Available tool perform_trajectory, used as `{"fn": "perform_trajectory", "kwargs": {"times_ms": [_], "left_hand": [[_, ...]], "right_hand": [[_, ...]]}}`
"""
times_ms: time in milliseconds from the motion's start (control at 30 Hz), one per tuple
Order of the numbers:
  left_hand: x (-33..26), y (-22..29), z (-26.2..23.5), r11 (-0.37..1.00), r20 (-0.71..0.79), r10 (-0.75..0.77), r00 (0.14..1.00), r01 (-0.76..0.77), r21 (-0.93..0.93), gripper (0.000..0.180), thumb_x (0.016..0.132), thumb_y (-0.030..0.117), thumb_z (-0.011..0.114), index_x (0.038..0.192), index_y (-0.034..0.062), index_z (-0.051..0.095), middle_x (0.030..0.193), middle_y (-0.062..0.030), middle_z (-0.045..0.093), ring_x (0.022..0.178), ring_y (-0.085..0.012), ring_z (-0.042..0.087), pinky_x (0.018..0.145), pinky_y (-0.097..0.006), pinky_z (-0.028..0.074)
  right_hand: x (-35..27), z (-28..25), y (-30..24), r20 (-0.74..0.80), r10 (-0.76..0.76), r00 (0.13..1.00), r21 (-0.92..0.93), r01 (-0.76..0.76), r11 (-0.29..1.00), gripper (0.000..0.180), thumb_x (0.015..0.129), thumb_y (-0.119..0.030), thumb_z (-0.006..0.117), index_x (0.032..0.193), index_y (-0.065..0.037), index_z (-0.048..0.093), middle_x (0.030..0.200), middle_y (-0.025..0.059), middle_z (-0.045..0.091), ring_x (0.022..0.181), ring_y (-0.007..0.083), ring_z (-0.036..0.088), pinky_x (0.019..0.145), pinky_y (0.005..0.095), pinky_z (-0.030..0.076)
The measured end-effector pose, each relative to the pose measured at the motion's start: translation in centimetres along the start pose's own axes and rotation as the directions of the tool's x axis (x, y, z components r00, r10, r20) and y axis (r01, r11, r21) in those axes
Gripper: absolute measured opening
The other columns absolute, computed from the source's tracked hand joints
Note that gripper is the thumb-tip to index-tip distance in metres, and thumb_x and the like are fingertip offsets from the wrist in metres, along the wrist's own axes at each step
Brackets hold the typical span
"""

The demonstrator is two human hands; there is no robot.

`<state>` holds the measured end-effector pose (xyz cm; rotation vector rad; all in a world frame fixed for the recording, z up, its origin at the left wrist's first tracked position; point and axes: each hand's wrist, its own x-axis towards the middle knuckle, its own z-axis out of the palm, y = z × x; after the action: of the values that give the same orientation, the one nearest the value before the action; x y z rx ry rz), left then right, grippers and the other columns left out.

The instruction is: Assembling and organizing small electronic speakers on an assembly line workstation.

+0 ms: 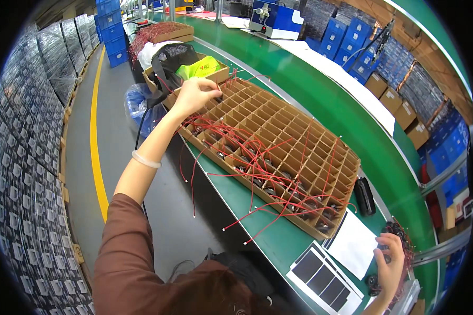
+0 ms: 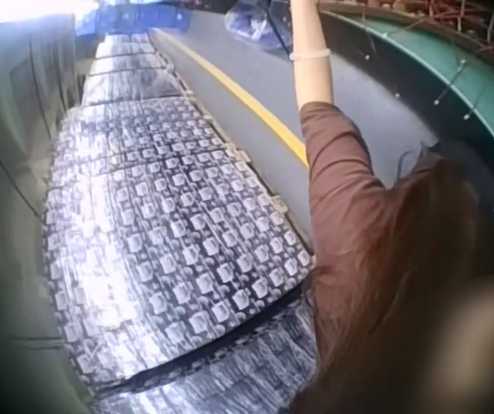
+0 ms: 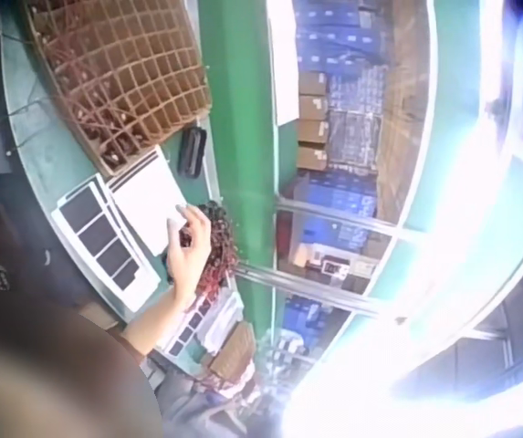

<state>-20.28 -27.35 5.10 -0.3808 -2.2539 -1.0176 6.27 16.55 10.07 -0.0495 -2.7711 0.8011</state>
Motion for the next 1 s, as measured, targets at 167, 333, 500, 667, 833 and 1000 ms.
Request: {"fn": "perform_trajectory", "kwargs": {"times_ms": [167,333,500,667,833,1000], "left_hand": [[-0.7,1.8,0.0,0.973,0.199,-0.072,0.977,0.025,0.228,0.016,0.065,0.017,0.059,0.073,0.0024,0.06,0.069,-0.0104,0.058,0.066,-0.0182,0.054,0.062,-0.028,0.041],[-0.3,1.4,0.2,0.989,0.315,-0.133,0.94,0.104,0.107,0.018,0.066,0.016,0.057,0.075,0.0005,0.059,0.065,-0.0087,0.056,0.062,-0.0164,0.051,0.06,-0.028,0.04],[-0.2,0.5,0.6,0.978,0.314,-0.101,0.944,0.036,0.205,0.013,0.061,0.013,0.062,0.068,0.0018,0.06,0.061,-0.0082,0.059,0.056,-0.0139,0.054,0.057,-0.025,0.042],[-0.5,0.4,0.5,0.991,0.272,-0.126,0.954,0.108,0.083,0.014,0.062,0.013,0.062,0.068,0.0013,0.059,0.061,-0.0074,0.058,0.057,-0.0123,0.055,0.057,-0.024,0.042],[-1.3,0.6,0.1,0.982,0.279,-0.185,0.942,0.185,0.028,0.012,0.063,0.012,0.062,0.068,0.0011,0.06,0.062,-0.0066,0.059,0.061,-0.0108,0.055,0.059,-0.024,0.042],[-1.4,0.6,0.3,0.994,0.264,-0.109,0.958,0.112,0.005,0.011,0.064,0.011,0.061,0.068,0.0008,0.059,0.063,-0.0063,0.059,0.062,-0.0101,0.055,0.061,-0.023,0.042]], "right_hand": [[-0.1,0.1,0.5,0.021,0.022,1.0,0.053,-0.024,0.998,0.02,0.062,0.001,0.05,0.082,0.0,0.052,0.092,0.0071,0.048,0.08,0.0135,0.049,0.062,0.0205,0.039],[-1.1,-0.5,1.2,0.034,0.074,0.997,0.077,-0.077,0.994,0.02,0.063,0.002,0.049,0.082,0.001,0.052,0.09,0.0065,0.049,0.078,0.0126,0.048,0.062,0.0199,0.038],[-2.5,-1.4,2.5,0.032,0.103,0.994,0.085,-0.105,0.991,0.02,0.064,0.002,0.049,0.084,0.002,0.051,0.087,0.006,0.048,0.076,0.0121,0.048,0.063,0.0195,0.038],[-3.7,-2.1,3.3,0.031,0.137,0.99,0.097,-0.139,0.986,0.019,0.067,0.001,0.049,0.085,0.002,0.05,0.085,0.006,0.047,0.072,0.0111,0.046,0.063,0.0193,0.037],[-4.2,-2.4,4.1,0.048,0.225,0.973,0.082,-0.228,0.97,0.018,0.068,0.002,0.048,0.086,0.002,0.051,0.079,0.0048,0.049,0.069,0.0099,0.047,0.063,0.0189,0.037],[-5.3,-2.7,3.9,0.017,0.232,0.973,0.131,-0.232,0.964,0.018,0.069,0.0,0.049,0.086,0.002,0.051,0.076,0.0049,0.051,0.07,0.0102,0.049,0.063,0.0195,0.038]]}}
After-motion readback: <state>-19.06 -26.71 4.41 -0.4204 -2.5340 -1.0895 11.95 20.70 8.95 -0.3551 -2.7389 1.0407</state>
